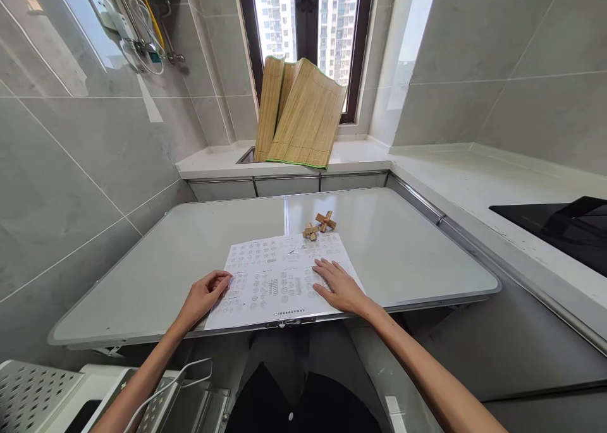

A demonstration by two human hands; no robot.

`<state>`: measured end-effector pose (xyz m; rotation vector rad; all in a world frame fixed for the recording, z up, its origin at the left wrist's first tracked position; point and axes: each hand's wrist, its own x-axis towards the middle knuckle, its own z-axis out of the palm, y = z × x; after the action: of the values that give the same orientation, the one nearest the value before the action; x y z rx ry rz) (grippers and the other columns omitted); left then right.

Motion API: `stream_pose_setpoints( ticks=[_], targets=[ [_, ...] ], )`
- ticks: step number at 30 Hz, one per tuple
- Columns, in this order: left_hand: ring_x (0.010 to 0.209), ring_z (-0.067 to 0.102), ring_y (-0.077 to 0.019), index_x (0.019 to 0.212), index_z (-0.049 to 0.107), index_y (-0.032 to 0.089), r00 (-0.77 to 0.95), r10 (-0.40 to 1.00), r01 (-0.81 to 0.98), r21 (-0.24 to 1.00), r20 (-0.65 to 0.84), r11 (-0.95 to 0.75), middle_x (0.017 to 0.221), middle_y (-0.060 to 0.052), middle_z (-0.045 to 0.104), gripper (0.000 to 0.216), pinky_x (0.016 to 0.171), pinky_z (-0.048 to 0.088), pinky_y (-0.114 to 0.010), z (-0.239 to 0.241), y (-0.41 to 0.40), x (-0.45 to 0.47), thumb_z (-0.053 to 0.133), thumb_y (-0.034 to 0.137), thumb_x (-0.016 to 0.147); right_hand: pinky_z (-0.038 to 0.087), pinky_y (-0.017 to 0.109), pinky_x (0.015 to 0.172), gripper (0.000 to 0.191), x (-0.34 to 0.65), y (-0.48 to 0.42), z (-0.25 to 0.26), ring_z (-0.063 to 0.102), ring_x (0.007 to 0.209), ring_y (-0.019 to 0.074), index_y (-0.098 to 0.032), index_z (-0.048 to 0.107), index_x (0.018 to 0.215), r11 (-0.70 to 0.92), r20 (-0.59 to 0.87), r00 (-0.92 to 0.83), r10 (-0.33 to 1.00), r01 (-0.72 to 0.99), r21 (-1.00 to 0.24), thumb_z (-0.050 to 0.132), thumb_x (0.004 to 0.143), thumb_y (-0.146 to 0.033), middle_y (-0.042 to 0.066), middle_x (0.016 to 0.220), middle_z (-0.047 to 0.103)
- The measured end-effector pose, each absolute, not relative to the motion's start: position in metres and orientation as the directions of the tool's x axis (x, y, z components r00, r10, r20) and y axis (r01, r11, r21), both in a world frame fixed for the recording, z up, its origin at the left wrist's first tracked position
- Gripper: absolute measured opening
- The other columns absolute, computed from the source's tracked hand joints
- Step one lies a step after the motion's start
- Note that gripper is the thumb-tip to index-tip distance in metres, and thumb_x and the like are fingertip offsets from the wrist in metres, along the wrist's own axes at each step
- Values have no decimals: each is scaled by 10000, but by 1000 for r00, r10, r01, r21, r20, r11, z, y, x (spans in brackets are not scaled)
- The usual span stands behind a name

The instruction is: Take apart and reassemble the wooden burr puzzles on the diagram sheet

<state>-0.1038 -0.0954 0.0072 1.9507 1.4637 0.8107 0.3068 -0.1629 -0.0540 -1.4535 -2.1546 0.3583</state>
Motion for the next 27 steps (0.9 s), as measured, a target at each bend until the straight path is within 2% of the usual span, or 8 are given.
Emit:
stream_pose_setpoints(
  ticks=[10, 19, 27],
  targets=[
    [669, 616, -183, 1009, 739, 194, 193, 972, 596, 771, 135, -225, 736, -21, 703, 447, 657, 462, -274, 8, -95, -104, 605, 609, 908, 264, 547, 1306, 498, 306, -162, -57, 392, 1552, 271, -267, 555, 1498, 402, 311, -276, 910, 774, -490, 497, 1061, -499, 77, 1642, 476],
    [677, 631, -178, 1036, 736, 187, 180, 976, 576, 791, 123, -206, 763, -29, 708, 450, 663, 482, -274, 6, -94, -105, 616, 599, 902, 315, 530, 1292, 373, 306, -164, -54, 483, 1496, 259, -274, 654, 1375, 356, 324, -188, 927, 710, -608, 516, 1058, -413, 60, 1546, 595],
    [676, 638, -184, 1023, 741, 186, 178, 975, 559, 802, 131, -210, 755, -35, 713, 462, 669, 500, -283, 8, -97, -104, 617, 613, 897, 335, 527, 1284, 344, 306, -165, -54, 514, 1473, 259, -277, 676, 1335, 351, 337, -164, 927, 691, -631, 539, 1031, -359, 59, 1512, 627]
  ],
)
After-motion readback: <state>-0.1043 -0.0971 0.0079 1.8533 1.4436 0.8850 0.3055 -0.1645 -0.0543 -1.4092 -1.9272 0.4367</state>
